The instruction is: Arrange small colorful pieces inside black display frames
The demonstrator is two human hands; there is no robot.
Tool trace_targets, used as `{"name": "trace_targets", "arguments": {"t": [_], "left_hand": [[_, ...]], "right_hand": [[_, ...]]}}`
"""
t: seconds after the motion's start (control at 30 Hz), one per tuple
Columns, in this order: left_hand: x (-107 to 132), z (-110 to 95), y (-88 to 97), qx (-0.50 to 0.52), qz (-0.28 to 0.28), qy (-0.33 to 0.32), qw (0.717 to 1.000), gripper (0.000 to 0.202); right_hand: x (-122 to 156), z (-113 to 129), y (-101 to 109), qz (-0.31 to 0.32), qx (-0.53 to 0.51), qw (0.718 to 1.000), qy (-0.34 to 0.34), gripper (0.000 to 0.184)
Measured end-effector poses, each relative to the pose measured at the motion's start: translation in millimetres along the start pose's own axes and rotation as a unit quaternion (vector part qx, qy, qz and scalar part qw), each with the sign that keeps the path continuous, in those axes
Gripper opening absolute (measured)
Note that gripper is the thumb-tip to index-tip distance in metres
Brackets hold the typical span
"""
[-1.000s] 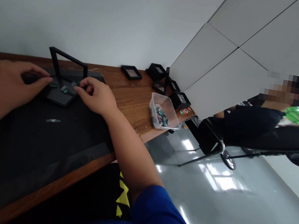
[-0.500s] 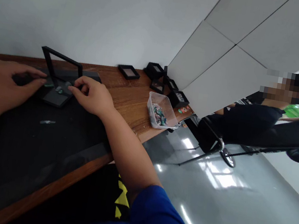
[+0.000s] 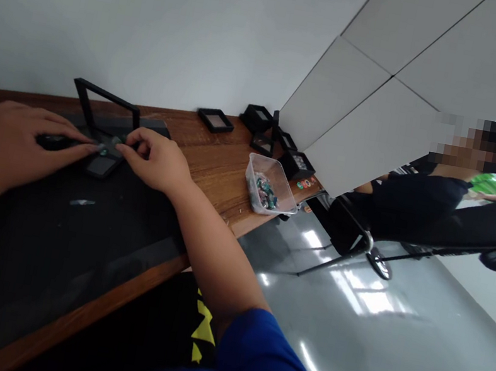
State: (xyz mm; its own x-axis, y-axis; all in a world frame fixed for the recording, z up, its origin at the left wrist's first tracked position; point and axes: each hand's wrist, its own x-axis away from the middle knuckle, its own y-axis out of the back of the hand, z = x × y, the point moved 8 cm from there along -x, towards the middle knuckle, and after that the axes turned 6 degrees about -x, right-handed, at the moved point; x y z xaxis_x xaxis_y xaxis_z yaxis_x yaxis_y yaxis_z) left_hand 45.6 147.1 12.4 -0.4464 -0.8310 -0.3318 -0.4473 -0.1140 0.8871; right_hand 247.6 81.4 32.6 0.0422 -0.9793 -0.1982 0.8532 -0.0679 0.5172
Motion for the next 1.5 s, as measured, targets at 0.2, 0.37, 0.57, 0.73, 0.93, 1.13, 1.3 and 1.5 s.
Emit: {"name": "trace_targets", "arguments": {"t": [0.2, 0.37, 0.57, 0.73, 0.93, 1.13, 1.3, 1.5], "left_hand": [[-0.7, -0.2, 4.1, -0.022, -0.021, 0.005, 1.0, 0.057], [-0.7, -1.1, 5.2, -0.029, -0.022, 0.001, 0.999, 0.053], [0.9, 2.3, 7.7, -0.04, -0.04, 0.023, 0.998, 0.055], [1.4, 4.2, 7.3, -0.034, -0.048, 0.028, 0.998, 0.058], [-1.6, 7.9, 4.1, -0.02, -0.04, 0.03, 0.999, 0.049], [-5.6, 13.9, -4.6, 0.006, -0.044, 0.042, 0.998, 0.05], [-3.0, 16.8, -4.2, 0.005, -0.06, 0.071, 0.996, 0.057], [-1.7, 14.3, -0.1, 0.011, -0.063, 0.079, 0.995, 0.063]], "right_hand": [[-0.4, -0.6, 0.6, -0.002, -0.003, 1.0, 0.0, 0.017], [0.1, -0.2, 0.6, 0.0, -0.004, 1.0, 0.0, 0.016], [0.5, -0.2, 0.0, 0.001, -0.003, 1.0, 0.006, 0.017], [1.0, 1.1, 0.6, 0.0, -0.005, 1.0, 0.007, 0.018], [0.4, 0.7, -0.2, 0.003, -0.007, 1.0, 0.012, 0.021], [0.7, 0.8, 0.0, 0.008, -0.01, 1.0, 0.018, 0.023], [1.0, 2.0, 0.3, 0.01, -0.014, 1.0, 0.016, 0.023], [1.3, 2.1, 0.3, 0.008, -0.012, 1.0, 0.025, 0.024]]}}
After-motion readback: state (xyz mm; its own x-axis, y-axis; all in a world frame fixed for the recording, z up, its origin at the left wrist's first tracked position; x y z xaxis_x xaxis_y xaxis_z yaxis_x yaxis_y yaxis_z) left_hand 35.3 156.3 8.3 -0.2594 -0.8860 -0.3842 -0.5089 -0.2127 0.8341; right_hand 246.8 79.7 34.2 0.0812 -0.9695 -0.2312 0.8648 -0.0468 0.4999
